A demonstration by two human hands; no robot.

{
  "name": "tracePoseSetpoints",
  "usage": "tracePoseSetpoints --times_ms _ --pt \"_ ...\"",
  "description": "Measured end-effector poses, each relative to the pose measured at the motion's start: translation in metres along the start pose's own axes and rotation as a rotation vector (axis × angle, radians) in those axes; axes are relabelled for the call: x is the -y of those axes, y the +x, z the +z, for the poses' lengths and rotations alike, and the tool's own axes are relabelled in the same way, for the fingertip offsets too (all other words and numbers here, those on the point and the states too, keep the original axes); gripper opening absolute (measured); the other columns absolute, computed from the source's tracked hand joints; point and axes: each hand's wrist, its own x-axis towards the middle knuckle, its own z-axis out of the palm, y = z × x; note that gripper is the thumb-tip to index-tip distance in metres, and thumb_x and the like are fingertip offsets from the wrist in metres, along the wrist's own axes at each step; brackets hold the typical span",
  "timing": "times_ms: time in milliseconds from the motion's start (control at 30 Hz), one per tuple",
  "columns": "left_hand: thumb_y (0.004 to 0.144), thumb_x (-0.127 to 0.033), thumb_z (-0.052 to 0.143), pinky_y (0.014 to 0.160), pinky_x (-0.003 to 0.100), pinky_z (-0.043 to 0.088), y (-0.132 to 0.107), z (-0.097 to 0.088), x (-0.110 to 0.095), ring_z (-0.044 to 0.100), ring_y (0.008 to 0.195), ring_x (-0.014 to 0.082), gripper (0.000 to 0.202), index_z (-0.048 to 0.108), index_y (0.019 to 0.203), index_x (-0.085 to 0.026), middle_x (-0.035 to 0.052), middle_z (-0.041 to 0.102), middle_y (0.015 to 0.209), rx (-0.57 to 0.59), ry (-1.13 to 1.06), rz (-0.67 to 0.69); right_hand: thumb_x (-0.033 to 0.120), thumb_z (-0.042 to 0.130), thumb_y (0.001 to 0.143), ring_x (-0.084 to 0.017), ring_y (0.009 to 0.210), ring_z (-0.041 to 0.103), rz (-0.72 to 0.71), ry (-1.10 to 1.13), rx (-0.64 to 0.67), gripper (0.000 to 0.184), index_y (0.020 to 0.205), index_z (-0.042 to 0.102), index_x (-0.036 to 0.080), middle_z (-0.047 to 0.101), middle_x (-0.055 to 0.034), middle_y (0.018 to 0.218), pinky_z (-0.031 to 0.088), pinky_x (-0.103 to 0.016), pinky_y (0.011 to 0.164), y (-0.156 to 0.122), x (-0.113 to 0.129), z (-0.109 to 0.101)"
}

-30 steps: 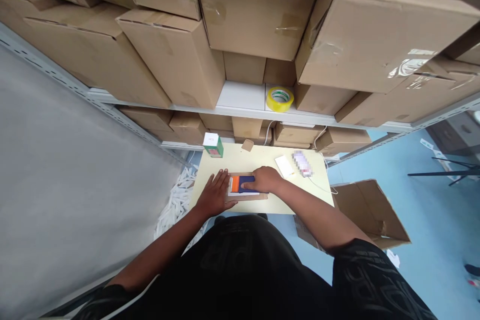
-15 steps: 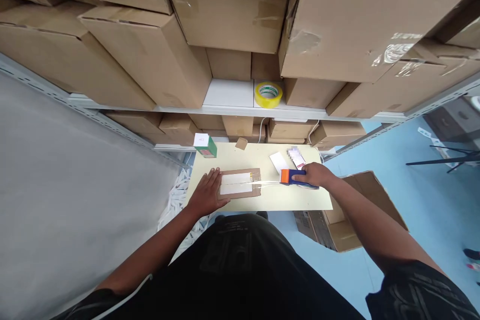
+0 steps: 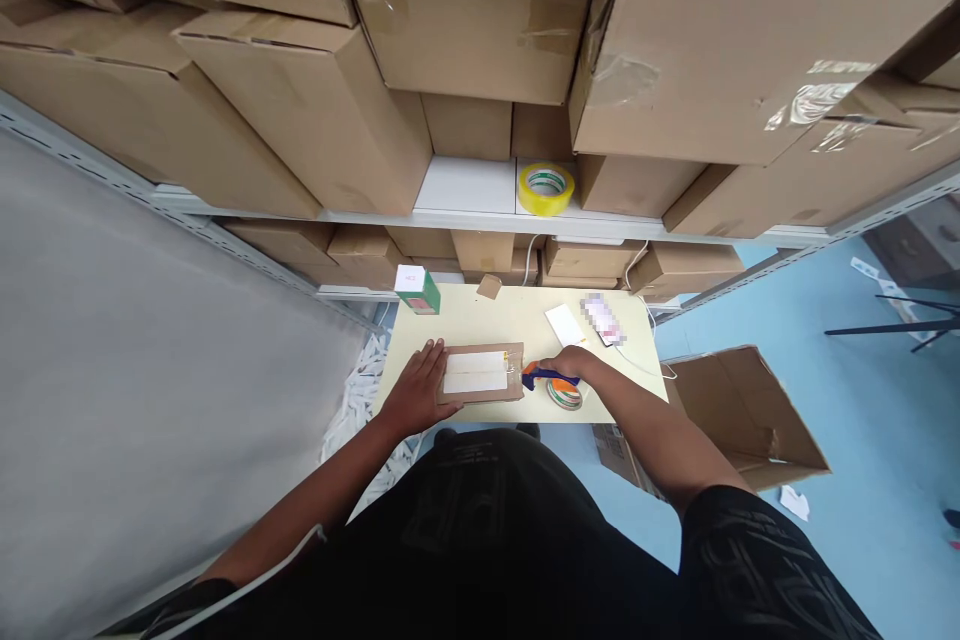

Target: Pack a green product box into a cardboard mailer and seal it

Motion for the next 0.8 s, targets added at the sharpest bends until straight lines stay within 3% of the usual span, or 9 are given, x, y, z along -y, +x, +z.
tracePoseSetpoints --times_ms 67,233,300,400,467,567,667,800 --pt "0.081 -0.07 0.067 0.128 0.057 0.016 0.0 0.001 0.001 0.016 0.159 0.0392 0.109 0.028 0.162 -0.008 0.0224 0.023 0.169 -0.005 -0.007 0.005 0.082 0.07 0.066 -0.028 0.069 0.07 0.063 -0.08 0.047 0.063 0.067 0.072 0.019 0.072 -0.0102 0.069 0.051 -0.037 0.067 -0.002 -0.005 0.003" --pt "0.08 -0.071 0.067 0.128 0.058 0.017 0.0 0.001 0.004 0.016 0.158 0.0402 0.111 0.028 0.162 -0.006 0.0237 0.023 0.169 -0.017 -0.022 0.014 0.069 0.074 0.07 -0.033 0.088 0.073 0.179 -0.235 -0.015 0.057 0.079 0.073 0.013 0.077 -0.0194 0.093 0.05 -0.036 0.073 -0.02 -0.024 0.022" --pt "0.081 -0.072 0.066 0.127 0.059 0.017 -0.002 -0.001 0.005 0.015 0.158 0.0409 0.111 0.027 0.162 -0.007 0.0234 0.022 0.169 -0.011 -0.053 0.027 0.072 0.058 0.083 -0.032 0.09 0.073 0.146 -0.203 -0.033 0.061 0.082 0.073 0.013 0.077 -0.0208 0.1 0.049 -0.036 0.072 -0.031 -0.04 0.034" --pt "0.094 -0.061 0.057 0.127 0.059 0.018 -0.006 -0.003 0.003 0.011 0.159 0.0387 0.09 0.027 0.163 -0.012 0.0192 0.021 0.171 -0.015 -0.149 0.042 0.061 0.035 0.099 -0.028 0.09 0.072 0.103 -0.157 -0.206 0.06 0.094 0.072 0.015 0.076 -0.0181 0.102 0.047 -0.034 0.073 -0.044 -0.062 0.053" --pt "0.102 -0.046 0.046 0.127 0.057 0.021 -0.008 -0.004 -0.001 0.011 0.16 0.0338 0.07 0.026 0.164 -0.018 0.015 0.02 0.172 -0.057 -0.257 0.014 0.049 0.037 0.102 -0.028 0.093 0.071 0.073 -0.238 -0.322 0.048 0.105 0.07 0.015 0.076 -0.0162 0.102 0.046 -0.035 0.078 -0.049 -0.071 0.067" --pt "0.105 -0.034 0.041 0.128 0.055 0.024 -0.009 0.0 -0.005 0.016 0.16 0.0287 0.062 0.026 0.164 -0.023 0.0122 0.02 0.172 -0.168 -0.419 -0.096 0.038 0.043 0.101 -0.029 0.103 0.068 0.014 -0.379 -0.408 0.037 0.115 0.067 0.013 0.074 -0.0172 0.111 0.043 -0.039 0.089 -0.046 -0.072 0.086" --pt "0.099 -0.041 0.053 0.127 0.056 0.024 -0.008 0.006 -0.002 0.022 0.158 0.0305 0.071 0.028 0.162 -0.02 0.0157 0.025 0.17 -0.238 -0.502 -0.302 0.034 0.045 0.101 -0.03 0.108 0.066 0.04 -0.396 -0.396 0.034 0.116 0.068 0.014 0.072 -0.0186 0.114 0.041 -0.042 0.095 -0.041 -0.067 0.099" --pt "0.095 -0.057 0.053 0.123 0.055 0.032 -0.008 0.011 0.011 0.041 0.149 0.0336 0.071 0.046 0.152 -0.016 0.0196 0.046 0.158 -0.172 -0.675 -0.64 0.043 0.045 0.1 -0.036 0.128 0.055 0.038 -0.196 -0.495 0.042 0.127 0.065 0.018 0.065 -0.0199 0.133 0.041 -0.049 0.102 -0.045 -0.057 0.101"
